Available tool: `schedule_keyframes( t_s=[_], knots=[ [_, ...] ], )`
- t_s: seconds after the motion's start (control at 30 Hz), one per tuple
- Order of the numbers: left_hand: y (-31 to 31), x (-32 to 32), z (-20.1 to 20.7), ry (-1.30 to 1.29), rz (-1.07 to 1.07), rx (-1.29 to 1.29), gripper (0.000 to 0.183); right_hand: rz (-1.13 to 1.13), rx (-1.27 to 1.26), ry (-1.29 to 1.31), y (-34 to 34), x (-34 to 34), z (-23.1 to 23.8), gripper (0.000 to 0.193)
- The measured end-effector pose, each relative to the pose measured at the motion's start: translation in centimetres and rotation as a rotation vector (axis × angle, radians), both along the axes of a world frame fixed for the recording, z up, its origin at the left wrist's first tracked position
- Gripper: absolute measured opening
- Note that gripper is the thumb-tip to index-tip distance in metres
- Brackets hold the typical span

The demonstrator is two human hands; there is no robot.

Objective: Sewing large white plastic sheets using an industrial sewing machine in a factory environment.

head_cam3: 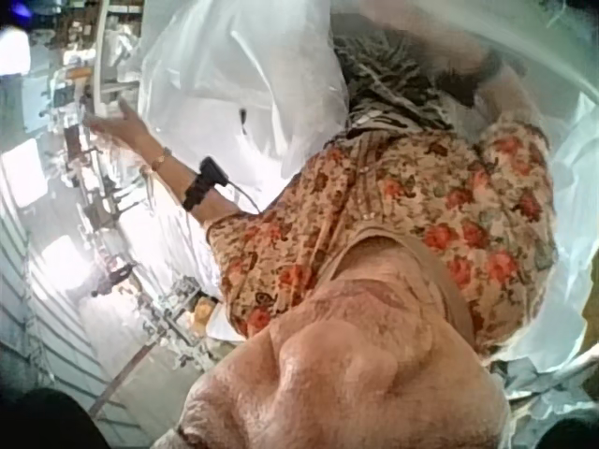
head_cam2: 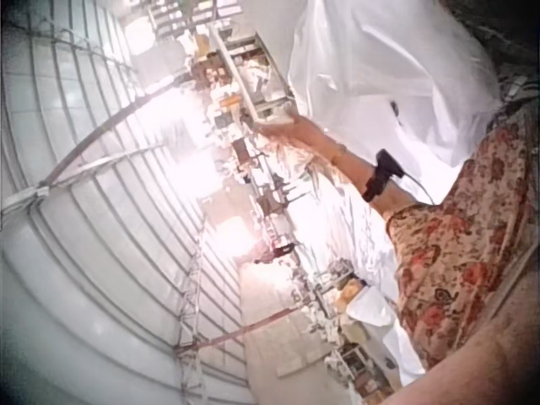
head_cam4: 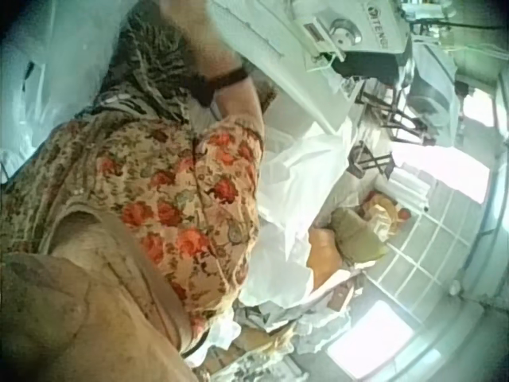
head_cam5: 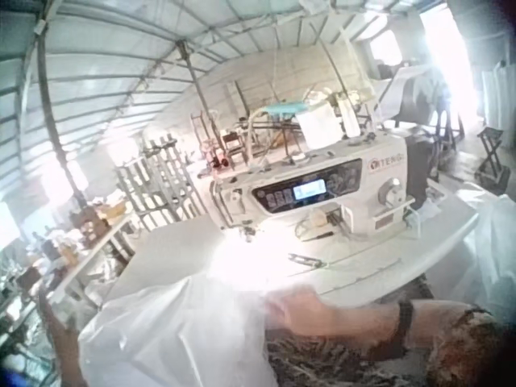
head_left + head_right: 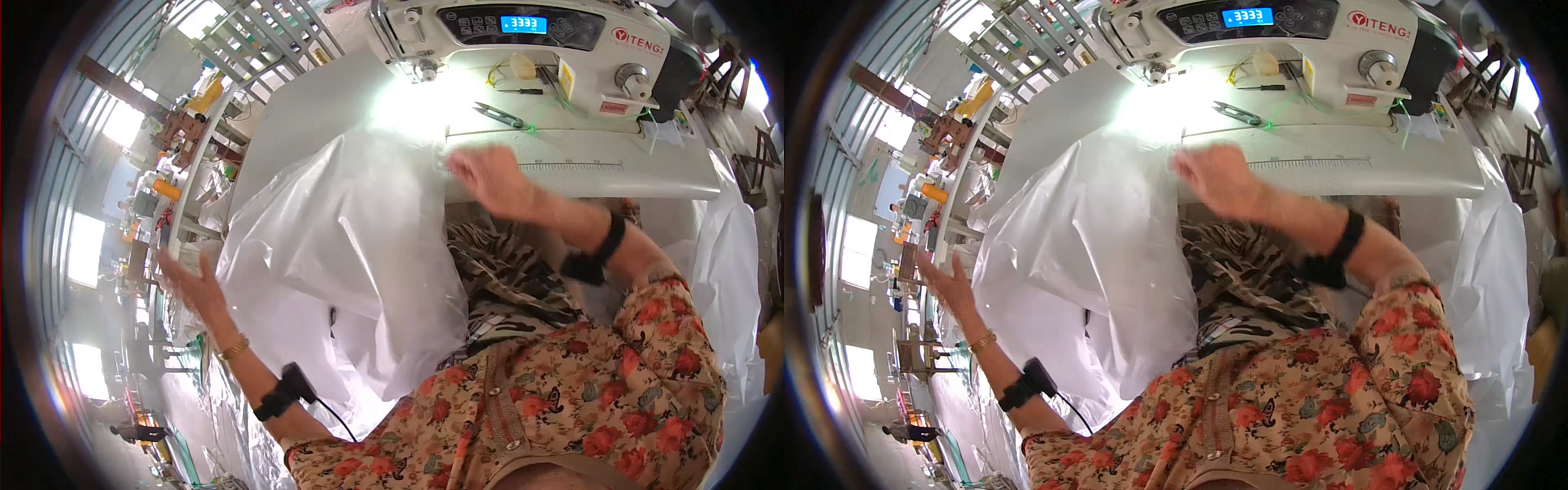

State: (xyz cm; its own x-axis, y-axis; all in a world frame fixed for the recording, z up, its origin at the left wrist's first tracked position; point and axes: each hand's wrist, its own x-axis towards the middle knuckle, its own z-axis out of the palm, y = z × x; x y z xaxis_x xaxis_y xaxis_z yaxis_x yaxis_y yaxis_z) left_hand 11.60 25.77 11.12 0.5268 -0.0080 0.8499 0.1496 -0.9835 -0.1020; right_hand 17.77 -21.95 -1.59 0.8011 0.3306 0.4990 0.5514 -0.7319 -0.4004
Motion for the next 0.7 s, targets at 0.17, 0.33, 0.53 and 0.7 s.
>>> schedule_keyframes(
  t_s=[0.17, 0.33, 0.53, 0.7],
  knots=[
    [-20.6, -6.1, -3.2, 0.816, -0.854, -0.446, 0.039, 0.205, 0.138, 0.781, 2.2, -7.4, -4.3, 0.032],
    [-28.6, -11.8, -8.7, 1.339, -1.282, -0.316, 0.025, 0.615, 0.406, 0.584, 9.7, -8.4, -5.5, 0.024],
    [-22.9, -11.2, -13.8, 1.105, -0.685, -0.311, 0.048, 0.623, 0.523, 0.473, 12.9, -4.2, -0.6, 0.025],
    [-5.3, -10.8, -18.7, 0.742, -0.279, 0.405, 0.051, 0.719, 0.647, 0.832, 10.3, -6.8, -1.8, 0.038]
  ],
)
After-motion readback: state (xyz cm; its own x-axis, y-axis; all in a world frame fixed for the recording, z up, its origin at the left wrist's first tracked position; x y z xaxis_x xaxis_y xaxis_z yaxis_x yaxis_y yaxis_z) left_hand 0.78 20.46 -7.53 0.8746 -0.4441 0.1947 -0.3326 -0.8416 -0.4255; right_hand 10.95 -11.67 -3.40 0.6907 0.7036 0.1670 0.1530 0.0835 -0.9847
